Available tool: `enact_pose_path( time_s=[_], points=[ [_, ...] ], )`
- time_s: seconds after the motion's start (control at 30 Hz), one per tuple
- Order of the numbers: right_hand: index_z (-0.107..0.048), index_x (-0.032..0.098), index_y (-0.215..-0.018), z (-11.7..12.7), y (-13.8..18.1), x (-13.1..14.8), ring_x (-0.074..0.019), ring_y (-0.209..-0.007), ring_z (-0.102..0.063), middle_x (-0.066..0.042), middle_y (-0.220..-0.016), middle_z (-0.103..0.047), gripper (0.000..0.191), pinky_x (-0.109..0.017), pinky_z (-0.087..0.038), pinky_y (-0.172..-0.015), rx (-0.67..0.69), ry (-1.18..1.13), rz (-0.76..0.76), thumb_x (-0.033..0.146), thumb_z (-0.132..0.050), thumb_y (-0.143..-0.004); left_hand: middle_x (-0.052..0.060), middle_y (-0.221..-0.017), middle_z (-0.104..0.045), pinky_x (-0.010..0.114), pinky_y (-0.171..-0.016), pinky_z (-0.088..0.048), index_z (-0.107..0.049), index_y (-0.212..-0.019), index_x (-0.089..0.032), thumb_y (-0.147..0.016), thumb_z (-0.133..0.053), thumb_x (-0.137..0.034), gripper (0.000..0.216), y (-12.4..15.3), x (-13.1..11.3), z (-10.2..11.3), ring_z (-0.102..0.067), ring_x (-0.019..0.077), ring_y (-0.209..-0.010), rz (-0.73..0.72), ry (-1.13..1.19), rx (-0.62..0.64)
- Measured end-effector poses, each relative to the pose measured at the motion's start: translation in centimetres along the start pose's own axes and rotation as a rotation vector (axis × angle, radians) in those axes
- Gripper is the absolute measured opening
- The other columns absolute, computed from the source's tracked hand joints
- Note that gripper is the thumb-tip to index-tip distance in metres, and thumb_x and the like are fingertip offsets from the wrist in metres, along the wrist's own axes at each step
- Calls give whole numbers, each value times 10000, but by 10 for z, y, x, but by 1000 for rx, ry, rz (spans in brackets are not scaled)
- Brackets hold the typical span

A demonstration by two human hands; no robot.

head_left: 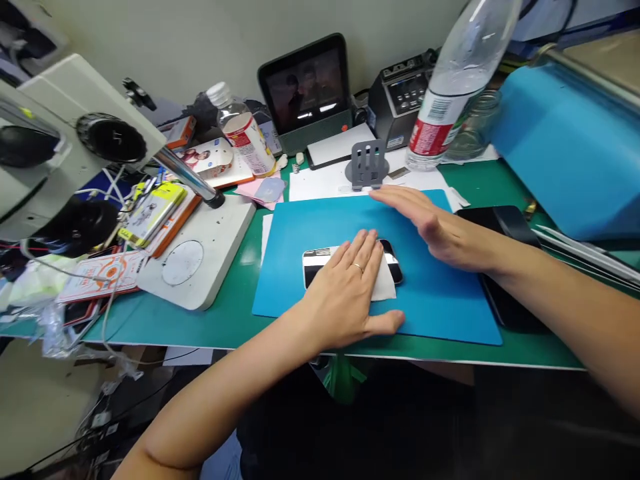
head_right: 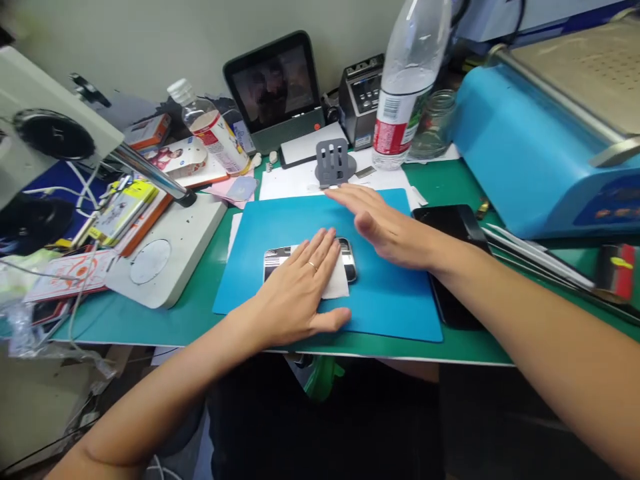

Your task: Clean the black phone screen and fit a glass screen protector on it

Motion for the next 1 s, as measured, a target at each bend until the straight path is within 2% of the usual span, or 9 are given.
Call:
enact_pose_path(
  time_s=[0.1, 0.2, 0.3, 0.4, 0.53, 0.67, 0.77, 0.87, 1.0],
  points=[
    [-388, 382, -1672, 0, 1, -7, -434, -1635, -255, -13, -1768, -361, 980, -710, -151, -1323, -1, 13, -11, 898, -104, -889, 210, -1779, -100, 483, -1374, -185, -210, -1681, 7, -1045, -409, -711, 980, 32, 18, 0, -66, 329, -1678, 41, 5, -10],
    [-373, 442, -1666, 0, 1, -14, -441, -1633, -258, 26, -1768, -358, 983, -745, -152, -1308, -4, 23, -20, 915, -65, -861, 200, -1784, -100, 506, -1362, -236, -176, -1692, -35, -1125, -276, -566, 782, 62, 40, -3, -67, 306, -1675, 133, -12, -39],
    [-363, 449, -1668, 0, 1, -14, -438, -1638, -245, 26, -1770, -355, 1006, -754, -140, -1302, -1, 34, -21, 923, -33, -845, 242, -1775, -130, 539, -1348, -270, -187, -1682, -25, -1136, -250, -528, 745, 75, 53, -7, -82, 325, -1670, 199, -41, -86],
    [-367, 420, -1673, 0, 1, -8, -422, -1646, -231, 3, -1766, -364, 1003, -726, -130, -1317, 4, 38, -29, 907, -35, -862, 274, -1763, -152, 579, -1340, -270, -218, -1670, 11, -1119, -246, -603, 826, 67, 55, -8, -115, 368, -1664, 240, -43, -99],
    [-387, 393, -1669, 1, 0, 0, -385, -1647, -244, -21, -1746, -397, 997, -673, -121, -1342, -26, 33, -24, 887, -28, -881, 324, -1735, -183, 626, -1325, -275, -286, -1635, 71, -1075, -295, -711, 962, 36, 42, -4, -153, 427, -1649, 328, -6, -127],
    [-399, 339, -1669, 3, -1, -2, -373, -1643, -261, -59, -1744, -400, 1011, -640, -131, -1346, -46, 35, -21, 877, -34, -894, 317, -1736, -190, 582, -1340, -270, -315, -1627, 91, -1032, -318, -786, 1060, -1, 4, -3, -164, 439, -1645, 282, -11, -167],
    [-404, 324, -1666, 4, 0, -6, -378, -1638, -271, -71, -1746, -397, 1006, -649, -139, -1339, -48, 37, -14, 865, -30, -905, 306, -1732, -223, 567, -1350, -266, -341, -1621, 92, -1020, -293, -804, 1081, -17, -23, -4, -180, 429, -1649, 232, -42, -186],
    [-397, 322, -1669, 3, 1, -9, -374, -1645, -255, -71, -1754, -383, 1015, -655, -139, -1335, -35, 52, -21, 863, -13, -901, 297, -1733, -239, 538, -1362, -253, -345, -1623, 89, -1013, -257, -811, 1091, -20, -34, -4, -176, 413, -1655, 202, -63, -190],
    [-392, 327, -1671, 3, 1, -11, -367, -1646, -254, -74, -1753, -383, 1049, -646, -138, -1338, -36, 49, -31, 881, 5, -874, 284, -1738, -235, 517, -1355, -281, -329, -1637, 69, -1037, -234, -782, 1045, -4, -16, -3, -191, 390, -1653, 170, -57, -150]
  ],
)
Point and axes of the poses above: each hand's wrist, its own y-axis away from the middle knuckle, its own z-axis out of the back of the hand, x = y × z, the point moved 7 cm from there along -y, towards the middle knuckle
